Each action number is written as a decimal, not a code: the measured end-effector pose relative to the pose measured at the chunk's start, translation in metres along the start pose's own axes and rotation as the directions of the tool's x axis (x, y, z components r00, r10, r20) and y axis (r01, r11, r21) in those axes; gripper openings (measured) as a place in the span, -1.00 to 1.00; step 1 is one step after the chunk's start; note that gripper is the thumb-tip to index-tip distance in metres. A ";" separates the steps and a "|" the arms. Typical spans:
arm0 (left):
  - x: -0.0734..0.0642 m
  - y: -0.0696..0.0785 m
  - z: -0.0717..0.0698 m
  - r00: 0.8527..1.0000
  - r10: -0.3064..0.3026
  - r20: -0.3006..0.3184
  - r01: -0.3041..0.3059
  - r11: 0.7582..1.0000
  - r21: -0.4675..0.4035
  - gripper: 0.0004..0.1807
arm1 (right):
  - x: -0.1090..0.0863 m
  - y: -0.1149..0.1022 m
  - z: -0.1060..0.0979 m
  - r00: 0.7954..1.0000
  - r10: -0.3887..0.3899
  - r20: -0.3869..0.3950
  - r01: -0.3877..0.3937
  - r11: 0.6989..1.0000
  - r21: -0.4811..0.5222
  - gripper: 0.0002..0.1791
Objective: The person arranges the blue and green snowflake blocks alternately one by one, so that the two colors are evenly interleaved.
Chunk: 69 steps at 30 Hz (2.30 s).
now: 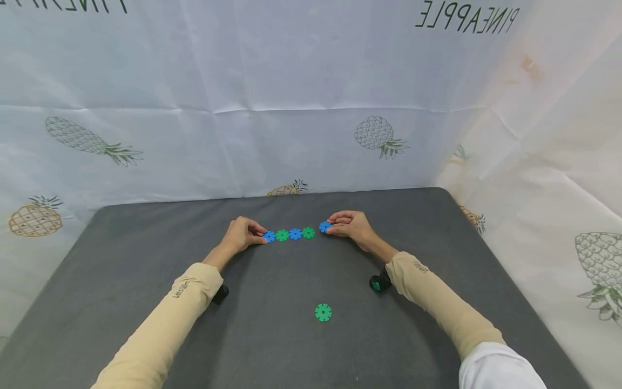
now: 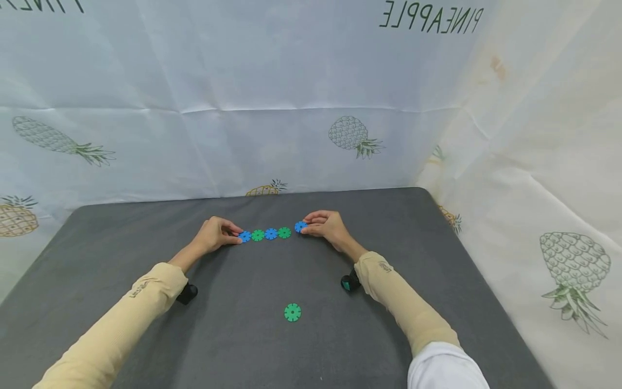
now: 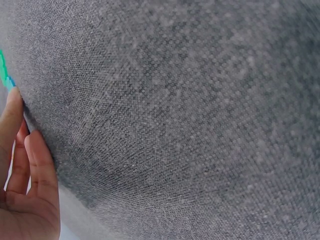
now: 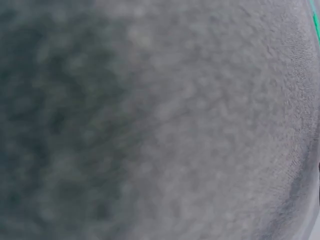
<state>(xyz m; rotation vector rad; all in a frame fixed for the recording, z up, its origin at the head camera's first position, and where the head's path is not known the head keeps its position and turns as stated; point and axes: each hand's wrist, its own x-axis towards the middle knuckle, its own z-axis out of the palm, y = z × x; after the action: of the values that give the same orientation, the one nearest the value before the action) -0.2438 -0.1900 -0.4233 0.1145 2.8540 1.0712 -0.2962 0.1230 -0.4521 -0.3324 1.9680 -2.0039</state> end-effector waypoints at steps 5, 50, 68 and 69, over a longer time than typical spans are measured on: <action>0.000 0.002 0.000 1.000 -0.007 0.002 0.007 1.000 -0.002 -0.76 | 0.001 0.000 0.000 0.999 0.027 -0.021 -0.028 0.998 -0.058 -0.64; -0.001 0.002 -0.001 1.000 -0.017 0.004 0.017 1.000 -0.005 -0.77 | 0.000 -0.009 -0.001 0.988 -0.097 0.116 0.142 0.858 -0.493 -0.72; -0.003 0.003 -0.002 1.000 0.007 -0.001 -0.007 1.000 0.003 -0.74 | 0.002 -0.007 0.002 0.982 -0.144 0.126 0.189 0.825 -0.532 -0.76; -0.003 0.003 -0.002 1.000 0.004 -0.002 -0.004 1.000 0.003 -0.74 | 0.002 -0.007 0.002 0.980 -0.149 0.129 0.195 0.827 -0.527 -0.76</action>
<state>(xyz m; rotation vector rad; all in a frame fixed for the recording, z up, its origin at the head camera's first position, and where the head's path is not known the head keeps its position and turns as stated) -0.2411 -0.1894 -0.4195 0.1199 2.8591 1.0681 -0.2979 0.1199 -0.4456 -0.7326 2.4959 -1.4490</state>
